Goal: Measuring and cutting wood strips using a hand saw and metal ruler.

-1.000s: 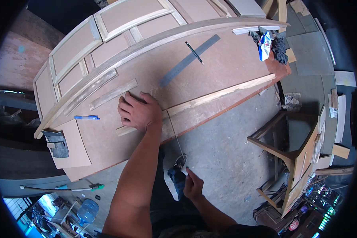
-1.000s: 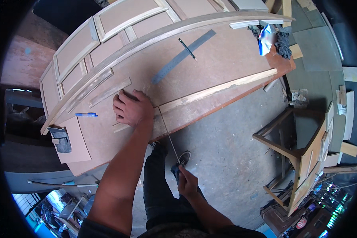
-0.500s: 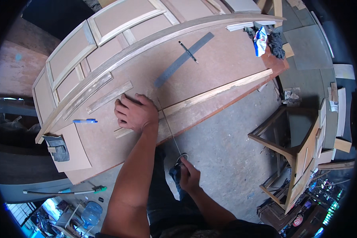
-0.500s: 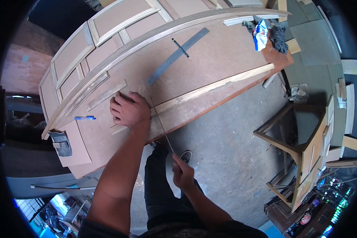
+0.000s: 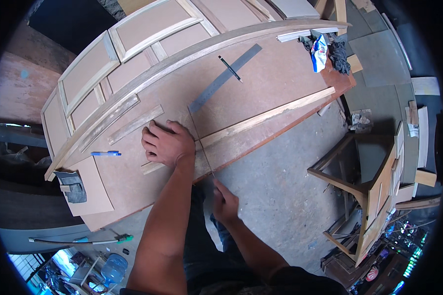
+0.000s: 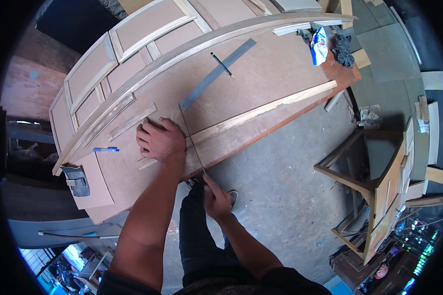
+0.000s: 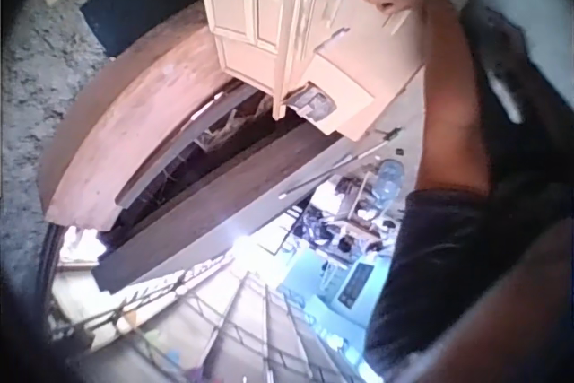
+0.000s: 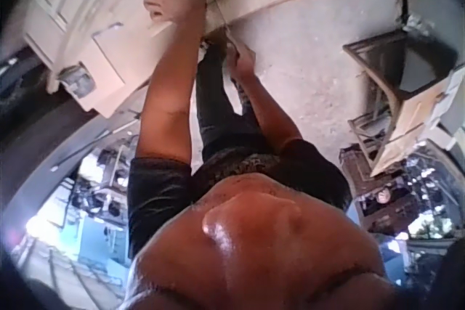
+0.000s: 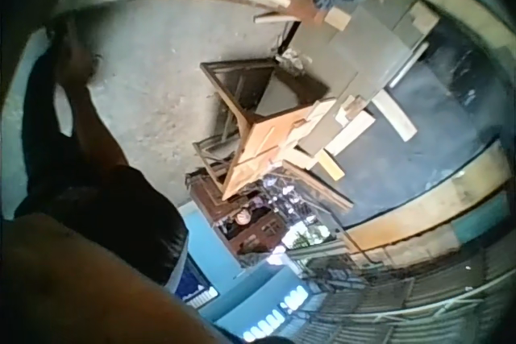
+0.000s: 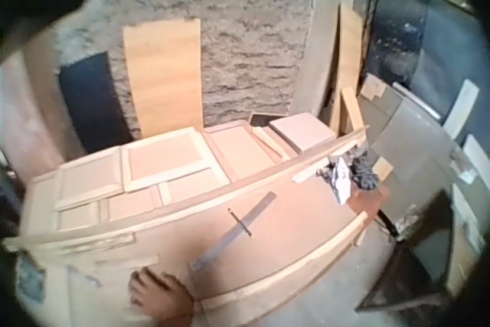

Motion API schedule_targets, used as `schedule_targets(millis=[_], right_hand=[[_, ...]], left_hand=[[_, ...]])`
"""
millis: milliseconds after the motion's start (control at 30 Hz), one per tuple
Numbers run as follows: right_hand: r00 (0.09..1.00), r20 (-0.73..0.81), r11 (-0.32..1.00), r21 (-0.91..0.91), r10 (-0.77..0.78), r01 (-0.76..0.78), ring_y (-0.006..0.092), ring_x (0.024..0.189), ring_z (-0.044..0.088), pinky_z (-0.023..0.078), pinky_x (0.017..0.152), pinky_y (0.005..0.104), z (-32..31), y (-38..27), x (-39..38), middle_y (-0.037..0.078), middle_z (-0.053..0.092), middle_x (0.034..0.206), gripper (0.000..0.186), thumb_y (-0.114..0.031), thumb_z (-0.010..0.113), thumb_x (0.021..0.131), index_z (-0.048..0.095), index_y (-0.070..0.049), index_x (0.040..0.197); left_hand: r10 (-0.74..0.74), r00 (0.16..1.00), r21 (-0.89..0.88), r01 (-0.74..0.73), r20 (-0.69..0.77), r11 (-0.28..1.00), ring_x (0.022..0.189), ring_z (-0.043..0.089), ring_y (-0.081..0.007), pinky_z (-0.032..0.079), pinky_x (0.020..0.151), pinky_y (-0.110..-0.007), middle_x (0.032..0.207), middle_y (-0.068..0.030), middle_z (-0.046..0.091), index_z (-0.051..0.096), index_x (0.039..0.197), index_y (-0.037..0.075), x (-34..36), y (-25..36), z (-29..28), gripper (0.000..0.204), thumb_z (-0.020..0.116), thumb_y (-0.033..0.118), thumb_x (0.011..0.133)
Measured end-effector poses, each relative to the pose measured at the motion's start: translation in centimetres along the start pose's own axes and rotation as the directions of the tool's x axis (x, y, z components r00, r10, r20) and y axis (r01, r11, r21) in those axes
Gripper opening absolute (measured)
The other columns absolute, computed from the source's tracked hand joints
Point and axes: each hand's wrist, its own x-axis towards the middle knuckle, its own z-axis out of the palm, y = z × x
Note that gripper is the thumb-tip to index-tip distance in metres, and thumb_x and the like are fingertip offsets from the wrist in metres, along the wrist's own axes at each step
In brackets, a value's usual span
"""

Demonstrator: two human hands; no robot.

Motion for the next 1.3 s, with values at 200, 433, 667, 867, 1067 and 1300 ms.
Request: schedule_targets(millis=[200, 433, 667, 867, 1067, 1300], right_hand=[[0.997, -0.007, 0.997, -0.032, -0.074, 0.074, 0.0379, 0.1, 0.074, 0.06, 0.084, 0.0387, -2.2, 1.5, -5.4, 0.024, 0.073, 0.115, 0.032, -0.006, 0.059, 0.1, 0.066, 0.001, 0.13], [0.999, -0.043, 1.0, 0.017, 0.008, -0.007, 0.038, 0.096, 0.075, 0.06, 0.081, 0.0407, 0.7, -1.1, 1.3, 0.024, 0.073, 0.114, 0.032, -0.008, 0.059, 0.101, 0.065, 0.001, 0.131], [0.998, -0.065, 1.0, -0.014, -0.024, 0.023, 0.0368, 0.094, 0.075, 0.059, 0.08, 0.0399, -1.7, 0.8, -7.5, 0.023, 0.074, 0.111, 0.032, -0.008, 0.059, 0.1, 0.066, 0.0, 0.131], [0.999, -0.021, 0.999, -0.017, -0.033, 0.032, 0.0292, 0.079, 0.073, 0.056, 0.068, 0.0372, 0.6, -1.9, 1.6, 0.023, 0.074, 0.1, 0.032, -0.01, 0.055, 0.103, 0.064, 0.005, 0.13], [0.989, -0.099, 0.993, -0.031, -0.114, 0.111, 0.0335, 0.091, 0.076, 0.06, 0.078, 0.0395, -1.3, 1.6, -7.2, 0.022, 0.075, 0.106, 0.03, -0.005, 0.058, 0.101, 0.066, -0.002, 0.129], [0.997, 0.009, 0.996, 0.035, 0.078, -0.078, 0.0319, 0.09, 0.076, 0.058, 0.076, 0.0381, 0.4, -1.6, 2.2, 0.025, 0.074, 0.107, 0.032, -0.012, 0.056, 0.102, 0.065, 0.003, 0.13]], left_hand=[[0.014, 1.0, 0.028, -0.014, 0.01, 1.0, 0.139, 0.04, -0.0288, 0.031, 0.108, -0.054, 0.147, -0.0103, 0.048, 0.055, 0.137, 0.013, 0.0, -0.6, -0.1, 0.051, 0.055, 0.042, 0.095], [0.034, 0.999, -0.006, -0.034, 0.007, 0.999, 0.138, 0.041, -0.0288, 0.031, 0.108, -0.053, 0.147, -0.0102, 0.048, 0.054, 0.138, 0.013, -0.4, -0.3, 0.2, 0.051, 0.055, 0.041, 0.095], [0.025, 1.0, 0.032, -0.026, 0.011, 0.999, 0.138, 0.042, -0.0295, 0.031, 0.108, -0.053, 0.147, -0.0096, 0.049, 0.055, 0.137, 0.013, -0.1, -0.6, 0.3, 0.051, 0.054, 0.042, 0.095], [0.025, 1.0, 0.029, -0.024, -0.005, 0.999, 0.139, 0.04, -0.029, 0.031, 0.108, -0.053, 0.147, -0.0094, 0.048, 0.055, 0.137, 0.014, -0.1, -0.6, 0.3, 0.051, 0.055, 0.042, 0.095], [0.018, 1.0, 0.018, -0.018, 0.01, 1.0, 0.139, 0.041, -0.0287, 0.031, 0.108, -0.053, 0.147, -0.0094, 0.048, 0.055, 0.138, 0.015, 0.1, -0.2, -0.1, 0.05, 0.056, 0.04, 0.094], [0.025, 1.0, 0.002, -0.025, -0.006, 1.0, 0.138, 0.041, -0.0283, 0.031, 0.108, -0.052, 0.146, -0.0094, 0.049, 0.055, 0.137, 0.014, -0.1, -0.4, 0.3, 0.051, 0.056, 0.041, 0.094]])
